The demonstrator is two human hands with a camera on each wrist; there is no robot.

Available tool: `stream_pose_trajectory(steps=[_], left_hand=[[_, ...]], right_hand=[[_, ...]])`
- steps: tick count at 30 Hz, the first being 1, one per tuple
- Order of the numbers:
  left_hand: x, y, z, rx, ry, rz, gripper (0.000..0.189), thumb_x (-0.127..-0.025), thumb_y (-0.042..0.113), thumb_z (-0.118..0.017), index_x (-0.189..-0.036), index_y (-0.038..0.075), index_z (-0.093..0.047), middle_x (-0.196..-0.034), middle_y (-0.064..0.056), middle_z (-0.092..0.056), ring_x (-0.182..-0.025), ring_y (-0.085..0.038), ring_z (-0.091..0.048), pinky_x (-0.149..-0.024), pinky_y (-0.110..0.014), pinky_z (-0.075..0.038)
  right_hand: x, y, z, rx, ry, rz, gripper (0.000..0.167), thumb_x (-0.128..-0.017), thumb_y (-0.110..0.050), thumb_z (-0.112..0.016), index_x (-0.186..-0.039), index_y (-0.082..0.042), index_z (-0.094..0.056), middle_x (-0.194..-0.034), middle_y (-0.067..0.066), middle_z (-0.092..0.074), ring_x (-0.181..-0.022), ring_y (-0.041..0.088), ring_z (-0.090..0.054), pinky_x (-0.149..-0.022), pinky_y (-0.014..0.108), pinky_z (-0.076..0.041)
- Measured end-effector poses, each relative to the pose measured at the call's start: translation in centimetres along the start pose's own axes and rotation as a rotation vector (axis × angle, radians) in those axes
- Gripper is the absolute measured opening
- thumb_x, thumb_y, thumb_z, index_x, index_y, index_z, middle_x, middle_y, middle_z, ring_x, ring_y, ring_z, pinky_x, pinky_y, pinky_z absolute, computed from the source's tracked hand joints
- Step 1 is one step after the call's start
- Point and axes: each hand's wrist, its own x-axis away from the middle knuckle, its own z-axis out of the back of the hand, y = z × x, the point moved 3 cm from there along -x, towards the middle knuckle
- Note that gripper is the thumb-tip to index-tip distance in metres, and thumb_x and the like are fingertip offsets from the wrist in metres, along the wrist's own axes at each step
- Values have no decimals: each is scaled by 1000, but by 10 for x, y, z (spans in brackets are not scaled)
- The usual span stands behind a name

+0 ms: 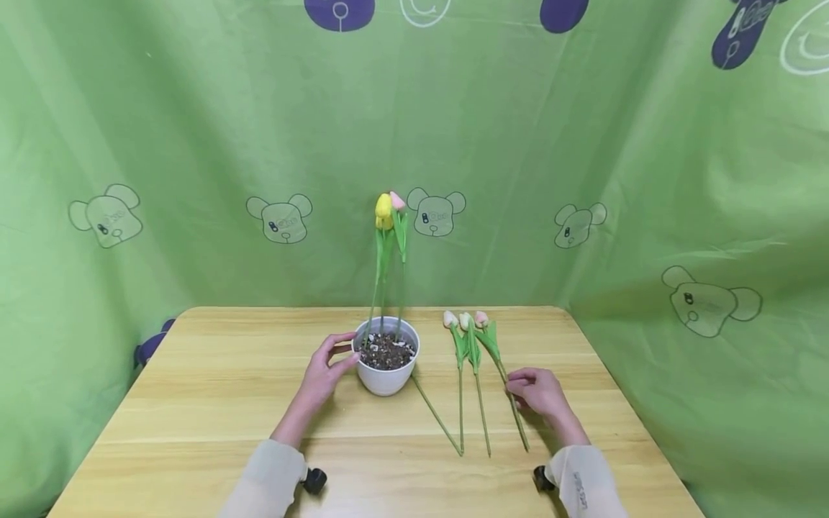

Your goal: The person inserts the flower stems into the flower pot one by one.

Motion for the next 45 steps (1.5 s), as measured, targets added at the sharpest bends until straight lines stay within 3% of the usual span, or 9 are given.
stream_pose_trajectory(steps=[10, 19, 30, 34, 45], left_hand=[[0, 1, 1, -10, -3, 3, 45, -96, 11, -73, -138, 4, -58, -148, -16, -55, -132, -39, -54, -98, -25, -57], [1, -1, -1, -26, 11, 10, 45, -95, 12, -73, -137, 5, -59, -147, -15, -56, -131, -38, -55, -100, -29, -57], [0, 1, -1, -22, 12, 12, 45, -95, 13, -74, -137, 6, -60, -146, -14, -57, -132, -38, -55, -103, -35, -57], [1, 0, -1, -32, 21, 15, 45, -95, 14, -74, -137, 7, -60, -146, -13, -57, -131, -37, -55, -105, -40, -56], [4, 4, -8, -15, 67, 7, 42, -96, 10, -71, -136, 4, -59, -146, -17, -56, -130, -39, -55, -105, -40, -55]], right_hand=[[-1, -14, 4, -67, 27, 22, 35, -98, -2, -66, -130, 12, -60, -102, 13, -66, -78, 19, -68, -69, 29, -64], [0, -37, 1, -142, 27, 71, 42, -100, -5, -65, -138, 9, -53, -120, 20, -63, -93, 24, -71, -79, 31, -65], [7, -65, -9, -229, 22, 133, 36, -101, -4, -63, -134, 4, -53, -119, 17, -60, -97, 20, -69, -84, 31, -65], [9, -73, -12, -261, 29, 143, 37, -101, -4, -63, -136, 4, -52, -120, 18, -59, -103, 25, -68, -86, 32, -64], [13, -98, -29, -319, 49, 236, 41, -99, 1, -63, -138, 2, -52, -115, 19, -61, -90, 14, -70, -85, 39, -65]])
